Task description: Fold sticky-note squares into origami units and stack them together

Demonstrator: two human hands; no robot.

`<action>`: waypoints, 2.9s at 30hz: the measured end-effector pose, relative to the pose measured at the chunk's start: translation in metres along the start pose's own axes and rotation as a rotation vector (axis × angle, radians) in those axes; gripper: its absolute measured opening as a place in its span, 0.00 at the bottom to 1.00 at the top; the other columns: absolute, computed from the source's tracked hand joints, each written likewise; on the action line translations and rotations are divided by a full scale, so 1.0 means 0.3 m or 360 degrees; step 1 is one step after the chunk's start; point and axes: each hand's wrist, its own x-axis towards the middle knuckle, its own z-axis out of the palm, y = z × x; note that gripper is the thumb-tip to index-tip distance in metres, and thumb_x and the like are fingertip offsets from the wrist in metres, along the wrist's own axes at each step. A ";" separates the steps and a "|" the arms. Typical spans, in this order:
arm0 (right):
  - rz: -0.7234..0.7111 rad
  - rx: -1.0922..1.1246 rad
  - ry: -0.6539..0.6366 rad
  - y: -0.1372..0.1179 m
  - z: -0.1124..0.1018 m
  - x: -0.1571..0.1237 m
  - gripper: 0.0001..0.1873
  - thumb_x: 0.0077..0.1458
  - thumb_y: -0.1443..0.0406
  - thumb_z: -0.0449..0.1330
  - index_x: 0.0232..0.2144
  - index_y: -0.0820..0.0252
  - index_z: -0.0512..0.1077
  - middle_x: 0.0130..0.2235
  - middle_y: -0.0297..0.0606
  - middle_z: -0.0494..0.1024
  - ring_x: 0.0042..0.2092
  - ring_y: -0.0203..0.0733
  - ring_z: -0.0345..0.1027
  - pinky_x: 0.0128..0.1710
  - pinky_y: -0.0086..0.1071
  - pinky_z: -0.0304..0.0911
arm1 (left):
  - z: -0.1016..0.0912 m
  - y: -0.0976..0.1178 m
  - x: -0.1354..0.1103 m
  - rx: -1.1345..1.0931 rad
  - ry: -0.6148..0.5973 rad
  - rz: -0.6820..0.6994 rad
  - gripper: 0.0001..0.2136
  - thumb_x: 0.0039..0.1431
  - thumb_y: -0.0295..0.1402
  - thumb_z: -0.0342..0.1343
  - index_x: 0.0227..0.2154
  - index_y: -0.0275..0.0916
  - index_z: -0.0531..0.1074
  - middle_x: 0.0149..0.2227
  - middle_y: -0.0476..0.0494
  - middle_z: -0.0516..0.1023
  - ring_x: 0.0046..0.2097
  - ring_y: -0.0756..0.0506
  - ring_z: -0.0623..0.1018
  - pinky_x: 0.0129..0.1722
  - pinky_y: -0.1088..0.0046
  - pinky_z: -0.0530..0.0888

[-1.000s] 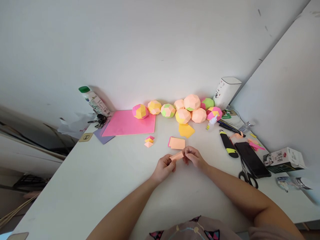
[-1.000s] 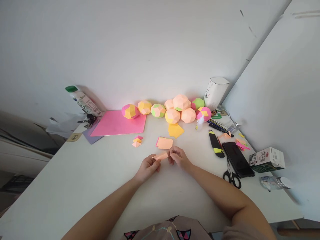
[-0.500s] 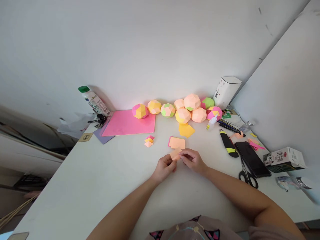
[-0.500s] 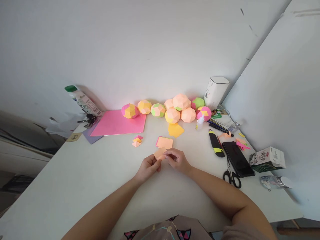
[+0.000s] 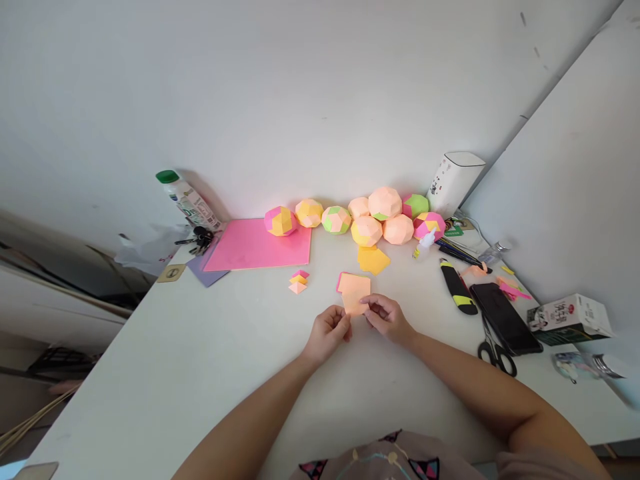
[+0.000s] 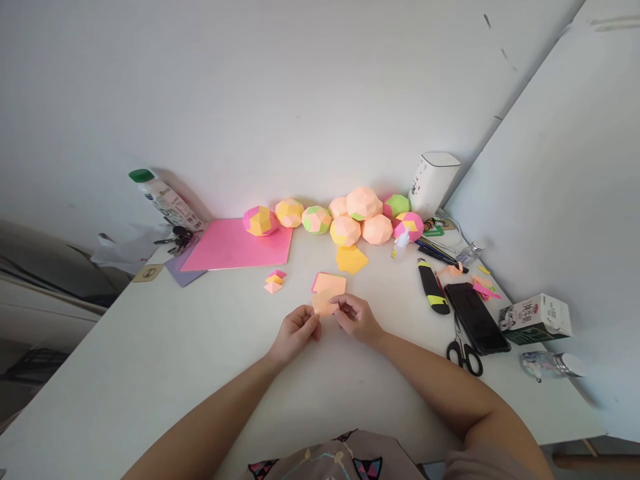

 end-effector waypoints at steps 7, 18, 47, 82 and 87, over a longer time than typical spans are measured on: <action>-0.0107 -0.0093 -0.0118 0.025 -0.006 0.006 0.17 0.47 0.73 0.54 0.42 0.57 0.66 0.33 0.35 0.68 0.28 0.33 0.61 0.27 0.29 0.60 | -0.006 0.007 -0.005 0.0012 -0.0109 0.0024 0.10 0.55 0.37 0.50 0.22 0.39 0.59 0.18 0.52 0.70 0.22 0.52 0.68 0.25 0.76 0.63; -0.0255 -0.0104 -0.0142 0.003 -0.009 0.017 0.04 0.51 0.65 0.58 0.32 0.59 0.68 0.49 0.43 0.63 0.39 0.38 0.64 0.30 0.29 0.61 | -0.004 -0.007 -0.004 0.0014 -0.0083 0.0090 0.12 0.58 0.40 0.48 0.23 0.39 0.59 0.21 0.51 0.70 0.24 0.52 0.67 0.26 0.75 0.63; 0.0113 -0.0304 -0.0280 -0.023 -0.007 0.014 0.15 0.52 0.57 0.56 0.21 0.62 0.66 0.20 0.28 0.56 0.23 0.31 0.48 0.22 0.27 0.46 | 0.003 -0.018 0.003 -0.0071 0.0016 0.0176 0.12 0.57 0.41 0.51 0.40 0.41 0.59 0.27 0.53 0.62 0.26 0.54 0.64 0.23 0.79 0.62; 0.0235 -0.0066 -0.0143 -0.014 -0.010 0.013 0.12 0.49 0.58 0.60 0.30 0.60 0.67 0.26 0.31 0.66 0.26 0.33 0.59 0.24 0.27 0.58 | 0.003 0.029 -0.005 0.0305 -0.0081 0.0293 0.14 0.57 0.39 0.51 0.42 0.40 0.73 0.39 0.42 0.76 0.41 0.44 0.74 0.41 0.67 0.70; 0.0250 0.0023 -0.0132 -0.015 -0.009 0.019 0.13 0.49 0.58 0.61 0.31 0.60 0.66 0.26 0.30 0.66 0.24 0.31 0.57 0.23 0.25 0.56 | 0.003 0.027 -0.006 0.0340 -0.0055 0.0315 0.13 0.57 0.38 0.50 0.42 0.40 0.74 0.39 0.42 0.77 0.40 0.44 0.74 0.41 0.68 0.70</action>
